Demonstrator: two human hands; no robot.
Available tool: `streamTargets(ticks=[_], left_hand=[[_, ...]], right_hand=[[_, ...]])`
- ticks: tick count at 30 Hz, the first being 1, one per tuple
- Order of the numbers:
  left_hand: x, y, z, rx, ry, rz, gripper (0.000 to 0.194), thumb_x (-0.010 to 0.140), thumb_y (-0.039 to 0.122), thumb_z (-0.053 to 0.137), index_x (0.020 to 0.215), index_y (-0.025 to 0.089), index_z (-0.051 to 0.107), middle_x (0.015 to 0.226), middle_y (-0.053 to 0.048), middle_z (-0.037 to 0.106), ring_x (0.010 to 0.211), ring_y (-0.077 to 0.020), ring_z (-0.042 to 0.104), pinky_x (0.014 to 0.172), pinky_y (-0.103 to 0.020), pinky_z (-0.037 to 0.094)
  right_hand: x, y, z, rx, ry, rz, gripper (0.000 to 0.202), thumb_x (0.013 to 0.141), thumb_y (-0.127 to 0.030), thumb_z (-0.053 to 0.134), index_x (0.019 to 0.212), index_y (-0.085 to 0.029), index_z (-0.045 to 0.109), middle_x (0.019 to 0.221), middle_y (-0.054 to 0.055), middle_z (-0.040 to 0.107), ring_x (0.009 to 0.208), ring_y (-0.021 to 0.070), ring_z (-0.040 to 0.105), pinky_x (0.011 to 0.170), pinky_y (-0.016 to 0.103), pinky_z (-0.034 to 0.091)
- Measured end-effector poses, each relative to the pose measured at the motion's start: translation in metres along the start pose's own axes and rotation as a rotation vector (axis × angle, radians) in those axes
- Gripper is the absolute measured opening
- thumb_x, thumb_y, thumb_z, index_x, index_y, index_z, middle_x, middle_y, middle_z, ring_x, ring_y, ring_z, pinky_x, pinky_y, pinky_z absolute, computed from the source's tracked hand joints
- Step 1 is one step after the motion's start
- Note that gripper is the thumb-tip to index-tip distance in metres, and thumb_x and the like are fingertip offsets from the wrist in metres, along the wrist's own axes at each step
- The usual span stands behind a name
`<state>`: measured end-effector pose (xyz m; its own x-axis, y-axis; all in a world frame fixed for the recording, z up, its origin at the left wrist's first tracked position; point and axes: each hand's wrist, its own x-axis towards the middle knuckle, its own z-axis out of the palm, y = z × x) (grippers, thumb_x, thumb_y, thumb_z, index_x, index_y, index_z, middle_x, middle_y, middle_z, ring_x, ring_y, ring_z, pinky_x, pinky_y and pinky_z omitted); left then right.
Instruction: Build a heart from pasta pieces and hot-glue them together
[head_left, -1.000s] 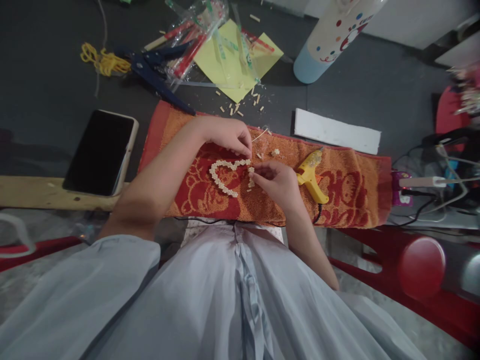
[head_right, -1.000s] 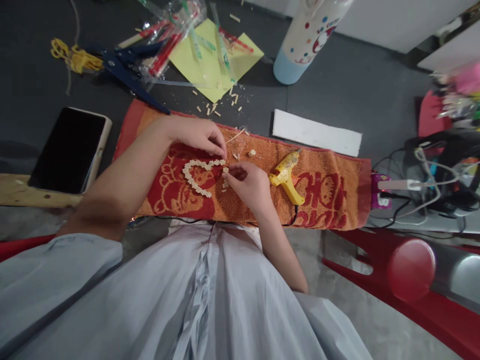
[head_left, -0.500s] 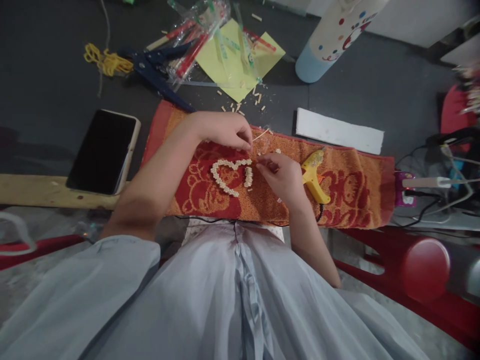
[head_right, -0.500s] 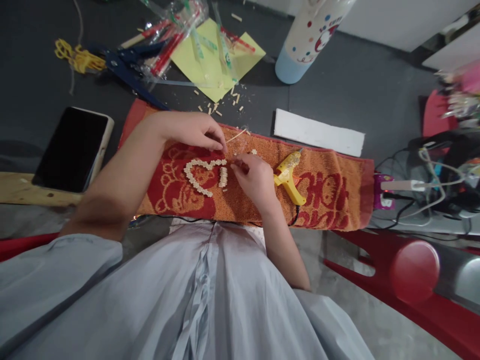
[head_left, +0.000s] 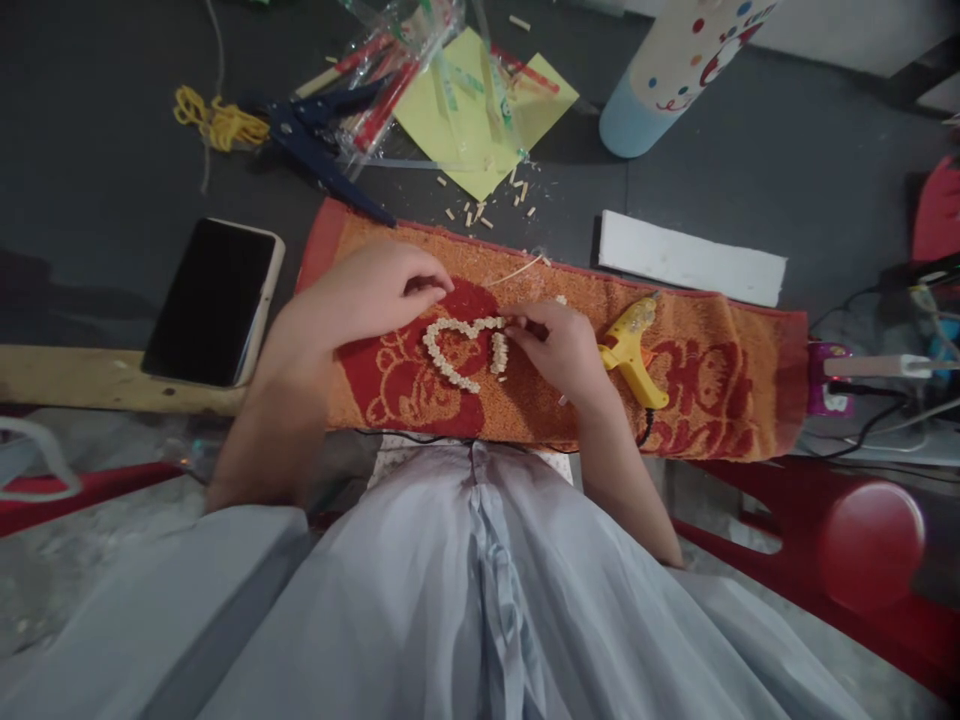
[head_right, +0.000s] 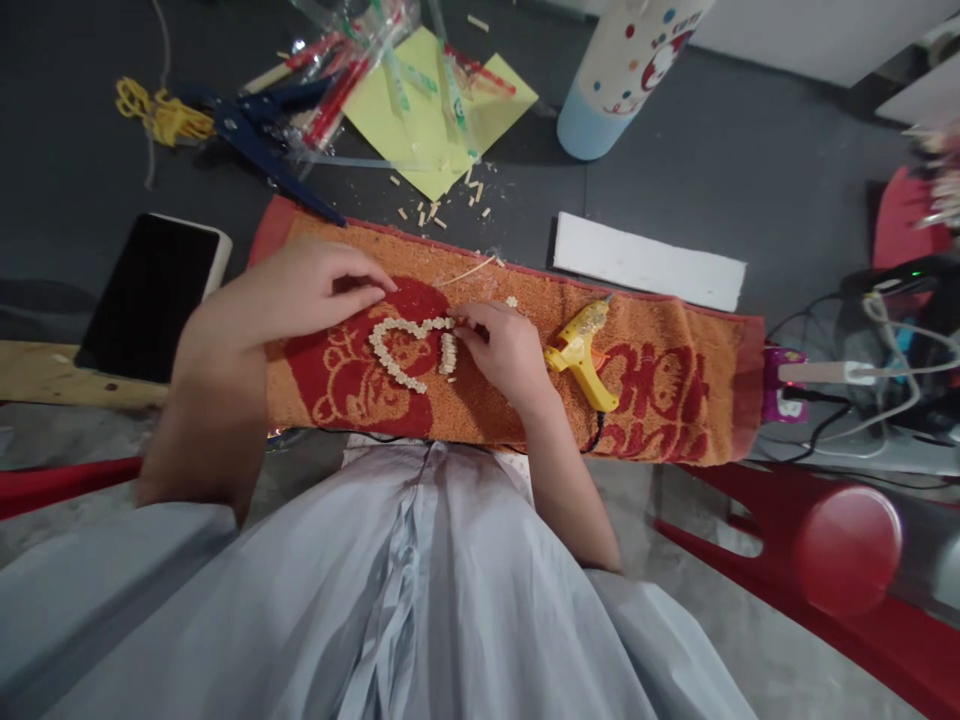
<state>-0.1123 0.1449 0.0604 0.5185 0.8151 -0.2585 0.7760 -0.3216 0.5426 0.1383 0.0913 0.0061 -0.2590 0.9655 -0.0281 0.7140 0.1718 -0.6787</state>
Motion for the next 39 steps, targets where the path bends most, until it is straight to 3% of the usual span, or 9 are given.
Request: streamTargets(ticks=[5,11,16,22,39], left_hand=[[-0.026,0.0,0.015,-0.075,0.169,-0.086,0.031,0.092,0.033,0.053,0.105,0.018,0.076,0.105,-0.008,0.076,0.092,-0.0208,0.067,0.082,-0.031,0.048],[-0.046,-0.002,0.045,-0.11,0.336,-0.198,0.029,0.092,0.033,0.054,0.105,0.019,0.076,0.094,-0.006,0.074,0.068,-0.0135,0.058,0.068,-0.027,0.044],[-0.055,-0.002,0.067,-0.21,0.447,-0.255,0.031,0.092,0.033,0.052,0.107,0.019,0.075,0.096,-0.006,0.075,0.073,-0.0133,0.061,0.068,-0.025,0.045],[-0.058,-0.001,0.078,-0.261,0.418,-0.321,0.036,0.089,0.039,0.054,0.11,0.018,0.075,0.085,-0.004,0.074,0.064,-0.0122,0.057,0.065,-0.026,0.045],[-0.058,-0.003,0.08,-0.289,0.404,-0.33,0.038,0.087,0.04,0.053,0.107,0.017,0.076,0.082,-0.005,0.074,0.061,-0.0125,0.054,0.062,-0.026,0.043]], right_hand=[[0.001,0.003,0.002,0.02,0.018,-0.032,0.024,0.088,-0.018,0.064,0.106,-0.022,0.078,0.09,0.005,0.075,0.083,0.0207,0.067,0.077,0.032,0.05],[0.001,0.004,0.003,0.028,0.026,-0.055,0.022,0.089,-0.018,0.063,0.105,-0.023,0.078,0.091,0.005,0.075,0.084,0.021,0.067,0.077,0.032,0.05],[0.001,0.006,0.004,0.031,0.026,-0.065,0.021,0.089,-0.019,0.063,0.103,-0.023,0.078,0.09,0.005,0.074,0.084,0.0212,0.066,0.076,0.032,0.05],[0.002,0.007,0.005,0.042,0.026,-0.066,0.019,0.089,-0.02,0.062,0.101,-0.024,0.077,0.09,0.005,0.074,0.085,0.0214,0.066,0.077,0.032,0.049],[0.002,0.008,0.004,0.041,0.023,-0.029,0.018,0.088,-0.022,0.064,0.101,-0.023,0.077,0.087,0.004,0.073,0.077,0.0191,0.064,0.074,0.031,0.048]])
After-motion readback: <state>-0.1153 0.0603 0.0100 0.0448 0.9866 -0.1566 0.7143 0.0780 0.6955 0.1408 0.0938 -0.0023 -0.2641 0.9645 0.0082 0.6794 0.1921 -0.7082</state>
